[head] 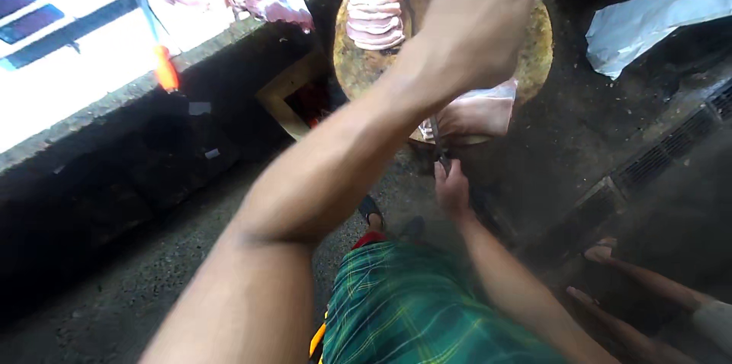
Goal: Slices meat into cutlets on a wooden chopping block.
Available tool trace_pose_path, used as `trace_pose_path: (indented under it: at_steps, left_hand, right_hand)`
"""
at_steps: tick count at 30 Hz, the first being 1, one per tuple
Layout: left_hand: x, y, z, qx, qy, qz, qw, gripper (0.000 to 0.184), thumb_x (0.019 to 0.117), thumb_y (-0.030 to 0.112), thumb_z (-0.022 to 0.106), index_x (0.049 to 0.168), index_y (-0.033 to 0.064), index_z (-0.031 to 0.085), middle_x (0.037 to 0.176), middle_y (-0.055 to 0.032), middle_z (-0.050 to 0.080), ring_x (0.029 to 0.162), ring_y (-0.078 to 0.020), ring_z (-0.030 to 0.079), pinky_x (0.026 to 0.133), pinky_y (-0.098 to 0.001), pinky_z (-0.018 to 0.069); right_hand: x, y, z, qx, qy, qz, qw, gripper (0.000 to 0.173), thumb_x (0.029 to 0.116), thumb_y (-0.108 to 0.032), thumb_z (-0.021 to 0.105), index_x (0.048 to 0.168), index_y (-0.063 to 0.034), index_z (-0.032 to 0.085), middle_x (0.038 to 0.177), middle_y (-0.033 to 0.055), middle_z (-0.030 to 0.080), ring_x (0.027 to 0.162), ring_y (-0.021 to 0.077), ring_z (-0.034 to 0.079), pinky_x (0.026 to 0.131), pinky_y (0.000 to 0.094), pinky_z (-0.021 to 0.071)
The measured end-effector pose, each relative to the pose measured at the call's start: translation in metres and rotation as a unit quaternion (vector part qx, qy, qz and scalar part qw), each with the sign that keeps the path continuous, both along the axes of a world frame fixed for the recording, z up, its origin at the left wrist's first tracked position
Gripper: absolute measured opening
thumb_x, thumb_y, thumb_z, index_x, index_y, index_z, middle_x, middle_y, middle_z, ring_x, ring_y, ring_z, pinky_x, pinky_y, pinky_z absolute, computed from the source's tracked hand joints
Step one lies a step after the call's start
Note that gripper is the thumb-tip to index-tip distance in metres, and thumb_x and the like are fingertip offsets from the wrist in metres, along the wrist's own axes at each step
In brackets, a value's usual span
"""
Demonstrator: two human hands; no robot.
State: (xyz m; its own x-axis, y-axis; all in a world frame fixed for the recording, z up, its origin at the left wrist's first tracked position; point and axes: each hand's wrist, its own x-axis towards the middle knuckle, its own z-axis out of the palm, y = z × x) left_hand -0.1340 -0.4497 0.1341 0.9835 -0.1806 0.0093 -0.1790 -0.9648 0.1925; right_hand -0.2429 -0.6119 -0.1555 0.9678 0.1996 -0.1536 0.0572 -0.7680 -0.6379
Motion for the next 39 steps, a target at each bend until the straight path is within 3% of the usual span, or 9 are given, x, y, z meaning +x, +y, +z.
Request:
trace_pose_path:
  at_steps: [3,5,8,10,15,18,27,31,39]
  left_hand:
    - [0.034,-0.021,-0.02,0.185,0.149,-0.038,0.971,0.033,0.0894,0.032,0.073,0.102,0.0015,0.068,0.105,-0.0221,0.067,0.105,-0.0432,0.063,0.086,-0.0678,0.0454]
    - [0.043,-0.025,-0.044,0.274,0.225,-0.044,0.934,0.03,0.0934,0.029,0.071,0.1,0.0009,0.067,0.101,-0.0224,0.066,0.097,-0.0423,0.065,0.074,-0.064,0.0489]
    - [0.048,-0.022,-0.076,0.324,0.281,-0.054,0.902,0.025,0.0958,0.023,0.069,0.106,0.001,0.065,0.101,-0.0218,0.064,0.095,-0.0404,0.065,0.073,-0.0606,0.0494]
    - [0.052,-0.017,-0.091,0.308,0.287,-0.058,0.905,0.021,0.0968,0.018,0.066,0.103,-0.0015,0.065,0.102,-0.0224,0.065,0.096,-0.0405,0.065,0.075,-0.0598,0.0502]
    - [0.061,-0.005,-0.107,0.304,0.273,-0.111,0.906,0.027,0.0941,0.028,0.069,0.093,0.001,0.068,0.099,-0.0192,0.067,0.095,-0.0369,0.067,0.076,-0.0568,0.0514]
    - [0.061,-0.007,-0.105,0.309,0.277,-0.104,0.904,0.033,0.0959,0.035,0.067,0.096,0.0012,0.068,0.1,-0.0198,0.067,0.096,-0.0372,0.067,0.075,-0.0571,0.0512]
    - [0.068,-0.005,-0.129,0.3,0.263,-0.113,0.91,0.02,0.0984,0.019,0.063,0.097,-0.0009,0.068,0.102,-0.0192,0.068,0.098,-0.0374,0.067,0.076,-0.0567,0.0527]
    - [0.071,-0.003,-0.139,0.272,0.279,-0.088,0.917,0.024,0.0904,0.027,0.072,0.096,0.0033,0.071,0.101,-0.018,0.069,0.097,-0.0377,0.067,0.077,-0.0599,0.052]
    - [0.066,0.001,-0.146,0.263,0.264,-0.091,0.923,0.028,0.09,0.03,0.072,0.101,0.0045,0.07,0.103,-0.0179,0.069,0.099,-0.0381,0.067,0.079,-0.0607,0.0521]
  right_hand:
    - [-0.001,0.004,0.014,-0.01,0.036,0.0,0.999,0.06,0.1074,-0.054,0.041,0.131,-0.0009,0.055,0.084,0.0181,0.069,0.076,0.0352,0.071,0.071,0.056,0.0587]
    - [0.0,0.005,0.019,-0.021,0.043,-0.002,0.999,0.061,0.1072,-0.056,0.04,0.129,-0.0008,0.055,0.087,0.0181,0.069,0.081,0.035,0.072,0.075,0.055,0.0592]
    - [0.002,0.006,0.021,-0.049,0.063,-0.004,0.997,0.062,0.1071,-0.057,0.039,0.128,-0.0015,0.056,0.092,0.0169,0.071,0.089,0.0342,0.073,0.082,0.0533,0.0587]
    - [0.003,0.006,0.019,-0.047,0.061,-0.006,0.997,0.063,0.1066,-0.058,0.039,0.128,-0.0012,0.056,0.091,0.0174,0.071,0.088,0.0349,0.072,0.081,0.0542,0.0584]
    - [-0.002,0.007,0.013,-0.047,0.043,-0.015,0.998,0.062,0.1058,-0.059,0.041,0.127,-0.003,0.056,0.088,0.0167,0.071,0.084,0.0347,0.073,0.076,0.054,0.0594]
    - [0.0,0.007,0.013,-0.06,0.048,-0.013,0.997,0.06,0.1064,-0.057,0.042,0.127,-0.0019,0.056,0.089,0.0172,0.071,0.086,0.0349,0.073,0.078,0.0535,0.0591]
    - [-0.001,0.009,0.011,-0.067,0.044,-0.014,0.997,0.062,0.1058,-0.058,0.044,0.128,-0.0017,0.056,0.089,0.0178,0.071,0.086,0.0356,0.073,0.079,0.0542,0.059]
    - [-0.001,0.007,0.004,-0.075,0.047,-0.005,0.996,0.062,0.1063,-0.054,0.046,0.134,0.0011,0.055,0.095,0.0201,0.073,0.093,0.0372,0.074,0.085,0.0549,0.0584]
    - [-0.002,0.003,0.002,-0.08,0.01,0.011,0.997,0.058,0.1065,-0.051,0.048,0.131,0.0009,0.057,0.094,0.0193,0.073,0.091,0.0361,0.074,0.084,0.0539,0.0588]
